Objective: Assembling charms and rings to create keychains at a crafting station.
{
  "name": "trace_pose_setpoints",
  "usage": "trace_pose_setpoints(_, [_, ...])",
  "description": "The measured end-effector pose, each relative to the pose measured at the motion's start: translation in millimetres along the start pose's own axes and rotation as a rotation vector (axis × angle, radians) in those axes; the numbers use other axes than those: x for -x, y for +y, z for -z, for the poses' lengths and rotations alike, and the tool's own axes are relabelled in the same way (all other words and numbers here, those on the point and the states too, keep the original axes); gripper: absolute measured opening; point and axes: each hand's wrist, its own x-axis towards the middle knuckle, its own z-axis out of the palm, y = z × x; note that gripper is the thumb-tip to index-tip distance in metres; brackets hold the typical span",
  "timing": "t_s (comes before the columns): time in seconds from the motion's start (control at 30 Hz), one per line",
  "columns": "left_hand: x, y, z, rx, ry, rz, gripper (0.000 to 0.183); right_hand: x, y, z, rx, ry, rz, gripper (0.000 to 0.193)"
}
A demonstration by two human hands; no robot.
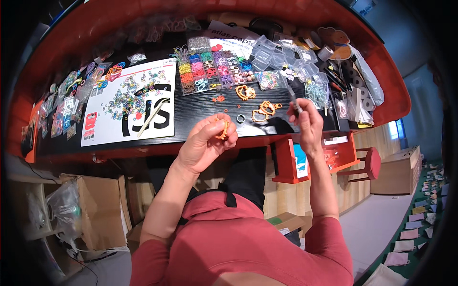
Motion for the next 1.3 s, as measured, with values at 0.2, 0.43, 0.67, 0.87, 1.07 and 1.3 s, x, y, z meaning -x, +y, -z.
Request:
trace_pose_setpoints(0.2, [8,3,0,0.114,-0.067,-0.011,0.024,2,-47,-52,0.198,-0.241,0.366,0.034])
trace_pose_setpoints(0.43, [19,12,5,0.167,-0.109,-0.035,0.023,-10,-53,-74,0.22,-0.285,0.483,0.039])
trace_pose_setpoints(0.67, [23,15,8,0.136,-0.116,-0.06,0.027,-14,-60,-81,0.247,-0.292,0.516,0.04])
trace_pose_setpoints(0.87, [22,14,11,0.126,-0.172,-0.052,0.029,-14,-60,-81,0.204,-0.323,0.497,0.039])
trace_pose_setpoints(1.07, [20,12,11,0.138,-0.194,-0.052,0.03,-13,-59,-83,0.205,-0.328,0.482,0.039])
trace_pose_setpoints(1.3, [21,10,11,0.149,-0.202,-0.063,0.028,-15,-61,-79,0.379,-0.292,0.623,0.041])
